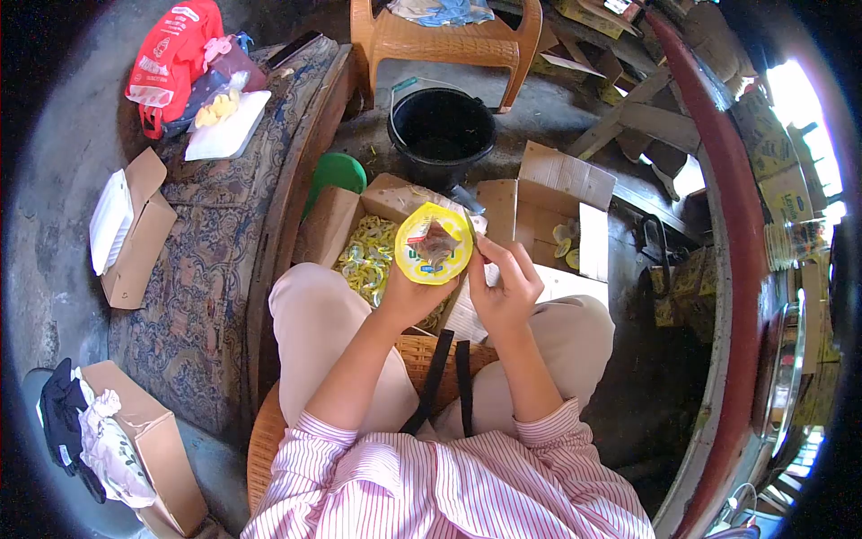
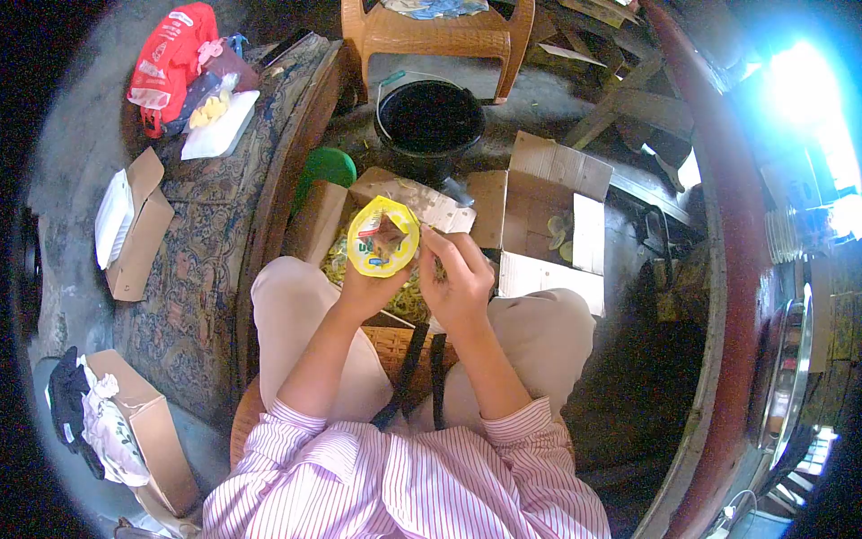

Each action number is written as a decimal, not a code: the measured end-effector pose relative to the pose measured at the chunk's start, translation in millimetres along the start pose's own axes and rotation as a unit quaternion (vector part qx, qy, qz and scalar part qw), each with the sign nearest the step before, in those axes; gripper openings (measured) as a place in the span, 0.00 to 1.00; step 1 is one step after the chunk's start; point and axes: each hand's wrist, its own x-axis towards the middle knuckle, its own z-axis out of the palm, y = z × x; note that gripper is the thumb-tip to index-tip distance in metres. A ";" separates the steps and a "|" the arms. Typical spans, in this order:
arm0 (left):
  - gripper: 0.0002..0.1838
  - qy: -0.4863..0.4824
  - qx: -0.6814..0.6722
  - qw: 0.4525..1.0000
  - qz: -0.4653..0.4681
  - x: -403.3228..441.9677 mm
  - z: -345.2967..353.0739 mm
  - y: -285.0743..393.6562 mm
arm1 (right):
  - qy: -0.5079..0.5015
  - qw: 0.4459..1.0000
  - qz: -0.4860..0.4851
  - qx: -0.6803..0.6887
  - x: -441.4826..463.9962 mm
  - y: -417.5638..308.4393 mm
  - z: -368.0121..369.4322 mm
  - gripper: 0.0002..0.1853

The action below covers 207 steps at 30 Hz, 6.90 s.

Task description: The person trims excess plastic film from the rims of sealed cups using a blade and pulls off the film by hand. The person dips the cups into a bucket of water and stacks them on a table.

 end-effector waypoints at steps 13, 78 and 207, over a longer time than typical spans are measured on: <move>0.38 -0.075 0.018 0.996 -0.050 -1.5 -14.6 12.2 | -0.059 0.996 0.011 0.066 4.3 7.2 -12.1 0.12; 0.27 0.038 0.028 0.999 -0.003 3.8 0.4 -2.5 | 0.003 1.000 0.024 -0.003 -8.6 9.9 6.7 0.11; 0.32 -0.024 -0.030 0.997 -0.067 4.6 -7.7 0.5 | 0.024 0.990 0.104 0.088 -4.8 5.3 3.7 0.10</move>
